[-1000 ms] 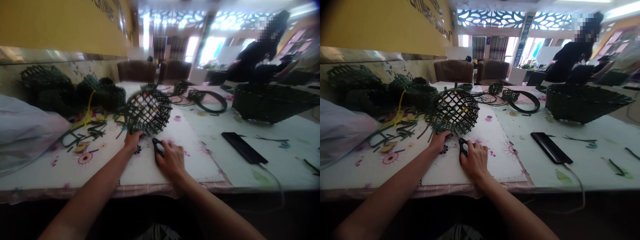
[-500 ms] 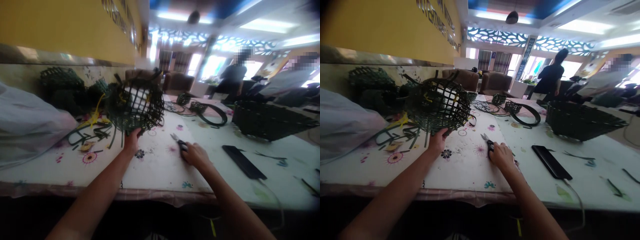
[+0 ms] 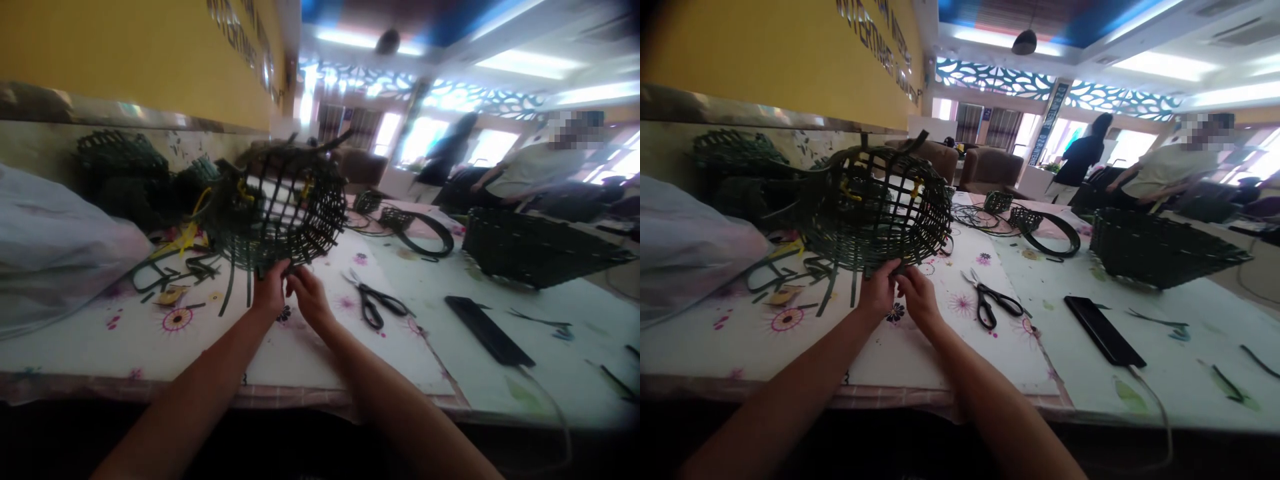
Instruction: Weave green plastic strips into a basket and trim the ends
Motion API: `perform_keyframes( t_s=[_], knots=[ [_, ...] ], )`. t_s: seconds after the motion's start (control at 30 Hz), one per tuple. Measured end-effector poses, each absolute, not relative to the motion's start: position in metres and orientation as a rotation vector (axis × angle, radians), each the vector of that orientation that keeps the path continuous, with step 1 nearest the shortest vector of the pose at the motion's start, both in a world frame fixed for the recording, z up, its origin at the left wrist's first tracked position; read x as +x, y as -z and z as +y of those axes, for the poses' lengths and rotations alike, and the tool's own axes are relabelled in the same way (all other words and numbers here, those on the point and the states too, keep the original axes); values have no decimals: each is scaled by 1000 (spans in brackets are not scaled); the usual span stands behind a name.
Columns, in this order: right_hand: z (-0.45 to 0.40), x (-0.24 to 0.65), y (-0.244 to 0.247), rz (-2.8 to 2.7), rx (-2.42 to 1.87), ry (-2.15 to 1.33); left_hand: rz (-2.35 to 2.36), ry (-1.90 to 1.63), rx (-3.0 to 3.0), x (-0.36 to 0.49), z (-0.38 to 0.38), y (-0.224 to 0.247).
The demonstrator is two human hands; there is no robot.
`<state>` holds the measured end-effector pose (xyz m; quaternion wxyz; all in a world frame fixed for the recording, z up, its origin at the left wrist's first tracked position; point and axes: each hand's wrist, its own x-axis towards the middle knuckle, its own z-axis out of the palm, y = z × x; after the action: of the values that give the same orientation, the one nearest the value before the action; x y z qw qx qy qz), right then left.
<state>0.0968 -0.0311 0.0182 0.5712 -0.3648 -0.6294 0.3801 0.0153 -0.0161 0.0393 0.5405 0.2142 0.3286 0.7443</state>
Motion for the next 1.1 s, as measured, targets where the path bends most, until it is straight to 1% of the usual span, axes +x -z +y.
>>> perform_keyframes(
  t_s=[0.13,0.23,0.47,0.63,1.1],
  knots=[
    [-40,96,-15,-1417,-839,-788,735,-1724,352,22,-21,-40],
    [-44,96,-12,-1336,-830,-834,749,-1717,285,29,-25,-38],
    [-43,93,-6,-1159,-833,-948,799,-1708,340,35,-27,-35],
    [-44,94,-7,-1141,-827,-1018,818,-1688,343,33,-28,-34],
    [-45,97,-8,-1205,-843,-988,749,-1665,295,36,-24,-23]
  ],
)
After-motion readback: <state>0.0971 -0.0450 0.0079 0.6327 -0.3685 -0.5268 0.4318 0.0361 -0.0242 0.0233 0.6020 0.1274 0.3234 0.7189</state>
